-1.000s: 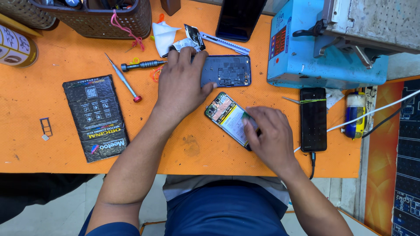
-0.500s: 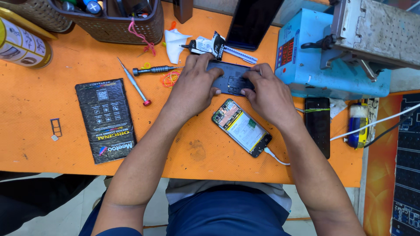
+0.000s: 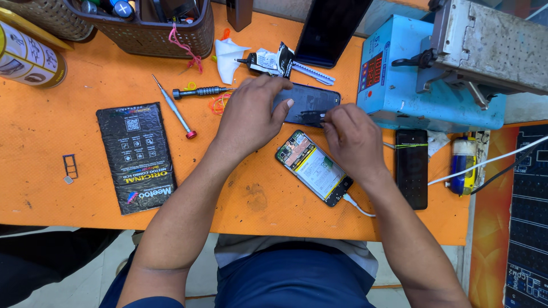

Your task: The person disassembles and repairs a mobile phone by removing the internal components using a screwdriver and hands, then handling a replacement battery module and connecting charging cables.

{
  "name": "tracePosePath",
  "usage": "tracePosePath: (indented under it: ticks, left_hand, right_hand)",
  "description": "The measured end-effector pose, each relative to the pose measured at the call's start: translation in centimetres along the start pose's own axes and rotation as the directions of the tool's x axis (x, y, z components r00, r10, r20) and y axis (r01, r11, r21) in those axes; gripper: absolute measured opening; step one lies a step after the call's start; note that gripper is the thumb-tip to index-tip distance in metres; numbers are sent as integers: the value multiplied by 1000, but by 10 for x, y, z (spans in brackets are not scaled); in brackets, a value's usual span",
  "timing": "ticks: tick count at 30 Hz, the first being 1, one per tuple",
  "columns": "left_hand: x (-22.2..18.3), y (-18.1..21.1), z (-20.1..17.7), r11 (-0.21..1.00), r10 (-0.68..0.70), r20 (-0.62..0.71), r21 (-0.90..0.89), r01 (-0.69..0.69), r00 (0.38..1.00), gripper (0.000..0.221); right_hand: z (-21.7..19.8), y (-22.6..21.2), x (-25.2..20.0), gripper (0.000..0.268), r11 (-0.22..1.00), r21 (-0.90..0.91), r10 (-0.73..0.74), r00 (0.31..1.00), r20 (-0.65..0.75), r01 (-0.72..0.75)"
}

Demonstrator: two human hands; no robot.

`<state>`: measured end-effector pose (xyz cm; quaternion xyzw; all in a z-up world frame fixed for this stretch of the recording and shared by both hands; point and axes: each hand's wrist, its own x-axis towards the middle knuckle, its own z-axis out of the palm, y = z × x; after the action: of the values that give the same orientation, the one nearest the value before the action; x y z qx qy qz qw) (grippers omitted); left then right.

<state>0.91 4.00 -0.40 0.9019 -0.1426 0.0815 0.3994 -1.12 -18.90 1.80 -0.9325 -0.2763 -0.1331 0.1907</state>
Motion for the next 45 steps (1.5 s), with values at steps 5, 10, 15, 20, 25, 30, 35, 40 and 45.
tracePosePath:
  ticks: [5, 10, 15, 20, 25, 30, 35, 40, 45]
  left_hand:
    - [3, -1, 9, 872, -255, 256, -356, 336, 933, 26]
    - [2, -4, 17, 496, -119, 500, -718, 488, 858, 29]
    - [3, -3, 7, 598, -22, 488, -693, 403, 873, 33]
    - [1, 5, -4, 770, 14, 485, -563, 300, 875, 30]
    - [-1, -7, -2, 971, -11, 195, -232, 57, 981, 20]
    - [-2, -11, 1, 996, -14, 172, -81, 29, 985, 14]
    - [-5, -7, -7, 997, -81, 354, 17, 81, 932, 15]
    - [-3, -1, -15, 986, -165, 547, 88, 139, 821, 26]
    - [-4, 2, -13, 979, -203, 620, 149, 141, 758, 30]
  right_hand:
    - [3, -2, -10, 17, 976, 199, 104, 990, -95, -83]
    - [0, -8, -10, 17, 982, 186, -5, 991, -132, 30]
    - [7, -5, -21, 34, 326, 839, 466, 846, 257, -435]
    - [10, -7, -32, 40, 218, 773, 495, 751, 438, -595]
    - [13, -19, -35, 48, 287, 679, 461, 719, 520, -676]
    - [13, -26, -29, 44, 448, 530, 463, 694, 551, -720]
    - [14, -30, -25, 42, 506, 491, 483, 704, 520, -709]
    - [16, -34, -22, 41, 618, 434, 472, 751, 461, -655]
    - [14, -39, -17, 46, 708, 369, 445, 786, 429, -602]
